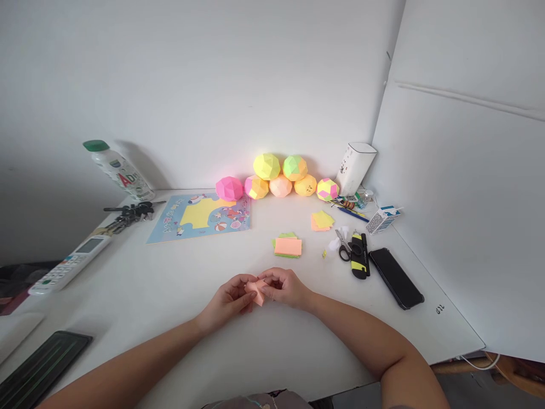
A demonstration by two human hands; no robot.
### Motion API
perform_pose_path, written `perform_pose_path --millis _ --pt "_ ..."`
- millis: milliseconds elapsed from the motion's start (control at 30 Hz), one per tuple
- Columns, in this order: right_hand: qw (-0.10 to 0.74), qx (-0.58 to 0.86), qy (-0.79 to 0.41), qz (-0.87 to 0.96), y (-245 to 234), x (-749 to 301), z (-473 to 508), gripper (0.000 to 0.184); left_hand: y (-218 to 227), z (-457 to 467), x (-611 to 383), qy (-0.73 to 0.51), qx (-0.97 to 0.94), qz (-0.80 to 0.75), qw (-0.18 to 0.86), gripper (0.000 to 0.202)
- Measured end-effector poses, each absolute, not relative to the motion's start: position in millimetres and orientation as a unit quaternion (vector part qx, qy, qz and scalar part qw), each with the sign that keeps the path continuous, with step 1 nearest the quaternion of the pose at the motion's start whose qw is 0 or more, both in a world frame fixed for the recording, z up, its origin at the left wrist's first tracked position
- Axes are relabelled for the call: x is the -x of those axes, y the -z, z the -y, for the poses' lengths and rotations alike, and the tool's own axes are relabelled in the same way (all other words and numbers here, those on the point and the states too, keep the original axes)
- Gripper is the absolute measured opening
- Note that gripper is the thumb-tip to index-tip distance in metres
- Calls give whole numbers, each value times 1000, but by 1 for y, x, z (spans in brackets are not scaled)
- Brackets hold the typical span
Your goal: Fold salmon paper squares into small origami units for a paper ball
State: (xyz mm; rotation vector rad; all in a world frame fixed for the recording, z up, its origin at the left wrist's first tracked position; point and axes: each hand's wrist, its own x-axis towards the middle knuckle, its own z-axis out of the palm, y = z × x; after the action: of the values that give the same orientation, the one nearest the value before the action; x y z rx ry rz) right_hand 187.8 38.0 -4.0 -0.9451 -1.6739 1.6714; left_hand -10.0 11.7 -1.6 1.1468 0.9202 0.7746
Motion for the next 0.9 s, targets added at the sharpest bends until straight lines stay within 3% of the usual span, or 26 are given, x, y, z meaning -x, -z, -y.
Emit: perform_pose_path --millis 467,767,900 --pt "307 369 -608 632 2 -186 -36 27 1 -11 9 -343 -523 -389 677 29" --pt "321 367 -582 651 2 -186 -34 21 2 -9 8 -341 -513 -413 670 36" --pt "333 357 -554 674 5 -185 -35 17 -3 -10 7 -334 -514 -428 664 29"
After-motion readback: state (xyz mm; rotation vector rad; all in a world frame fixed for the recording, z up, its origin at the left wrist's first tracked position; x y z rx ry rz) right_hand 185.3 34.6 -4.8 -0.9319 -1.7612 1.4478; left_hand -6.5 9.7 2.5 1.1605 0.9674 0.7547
